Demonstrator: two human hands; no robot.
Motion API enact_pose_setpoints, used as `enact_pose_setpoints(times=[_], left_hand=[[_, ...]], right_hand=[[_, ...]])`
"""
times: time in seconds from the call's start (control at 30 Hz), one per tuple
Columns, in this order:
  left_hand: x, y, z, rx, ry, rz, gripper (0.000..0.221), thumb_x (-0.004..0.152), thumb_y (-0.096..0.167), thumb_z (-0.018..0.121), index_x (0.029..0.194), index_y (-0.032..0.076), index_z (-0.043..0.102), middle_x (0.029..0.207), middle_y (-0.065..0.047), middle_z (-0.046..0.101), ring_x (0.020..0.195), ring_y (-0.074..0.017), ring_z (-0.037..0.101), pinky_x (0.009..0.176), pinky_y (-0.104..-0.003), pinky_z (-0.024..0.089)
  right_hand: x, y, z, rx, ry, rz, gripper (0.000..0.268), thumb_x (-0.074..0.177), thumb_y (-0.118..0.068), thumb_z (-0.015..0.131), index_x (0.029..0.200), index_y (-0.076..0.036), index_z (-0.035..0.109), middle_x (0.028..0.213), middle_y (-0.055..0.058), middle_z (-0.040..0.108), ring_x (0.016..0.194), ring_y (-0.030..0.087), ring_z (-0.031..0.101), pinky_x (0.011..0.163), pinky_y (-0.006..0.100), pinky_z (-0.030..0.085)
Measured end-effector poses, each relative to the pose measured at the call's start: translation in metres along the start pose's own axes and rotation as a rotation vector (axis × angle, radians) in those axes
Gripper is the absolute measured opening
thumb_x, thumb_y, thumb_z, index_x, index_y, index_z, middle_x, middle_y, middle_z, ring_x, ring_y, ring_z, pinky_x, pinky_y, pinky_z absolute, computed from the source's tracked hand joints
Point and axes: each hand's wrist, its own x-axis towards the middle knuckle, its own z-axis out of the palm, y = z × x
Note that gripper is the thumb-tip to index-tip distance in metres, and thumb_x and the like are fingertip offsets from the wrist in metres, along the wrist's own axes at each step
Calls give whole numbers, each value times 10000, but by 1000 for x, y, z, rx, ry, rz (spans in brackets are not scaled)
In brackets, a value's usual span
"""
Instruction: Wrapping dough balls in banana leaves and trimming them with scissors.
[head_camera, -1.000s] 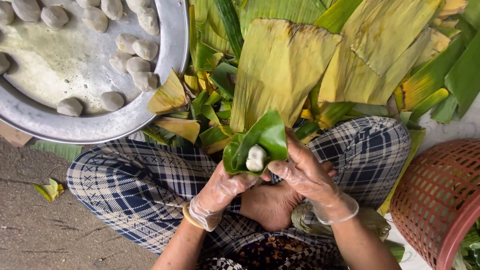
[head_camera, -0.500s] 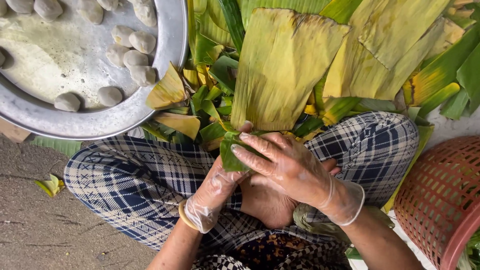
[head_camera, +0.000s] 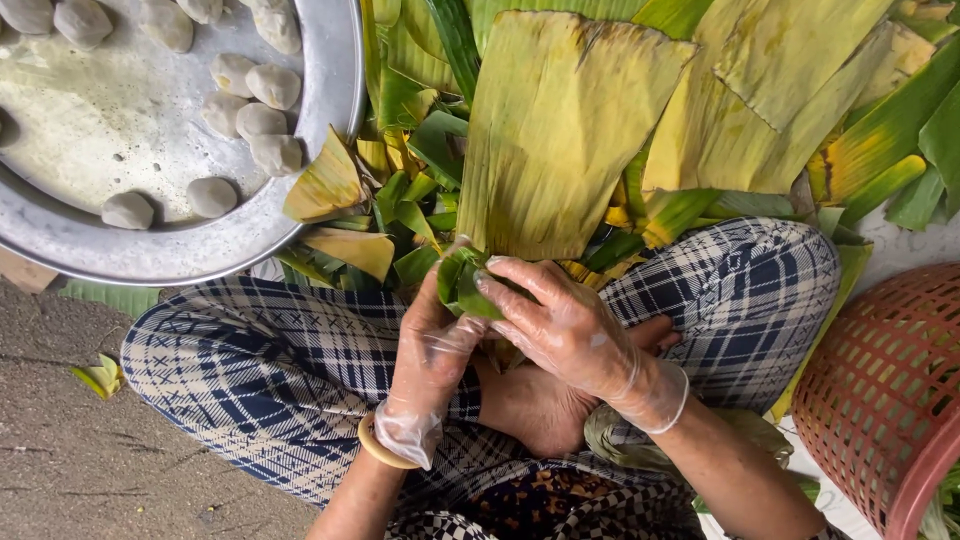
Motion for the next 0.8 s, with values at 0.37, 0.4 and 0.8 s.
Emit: enact_pose_setpoints(times=[0.37, 0.4, 0.8], left_hand=[[3, -14, 7, -172, 215, -240, 373, 943, 97, 577, 1307, 20, 602, 1215, -259, 673, 1015, -337, 697, 798, -467, 632], [5, -20, 9, -277, 263, -257, 295, 933, 85, 626, 1221, 21, 645, 1152, -231, 713, 936, -291, 725, 719, -428, 647], [9, 5, 25, -157, 150, -296, 510, 892, 60, 528, 1398, 5, 560, 1363, -271, 611, 1149, -367, 672, 887, -492, 614]], right_hand=[[-6, -14, 7, 27, -163, 33, 591, 744, -273, 889, 1204, -12, 626, 1325, 157, 525, 970, 190, 592, 765, 282, 613], [-5, -12, 1, 97, -191, 27, 779, 684, -283, 929, 1301, 27, 567, 1371, 190, 499, 999, 251, 616, 793, 344, 637], [-9, 11, 11, -28, -141, -39, 536, 779, -299, 858, 1156, 11, 637, 1391, 121, 495, 933, 224, 575, 769, 339, 603]])
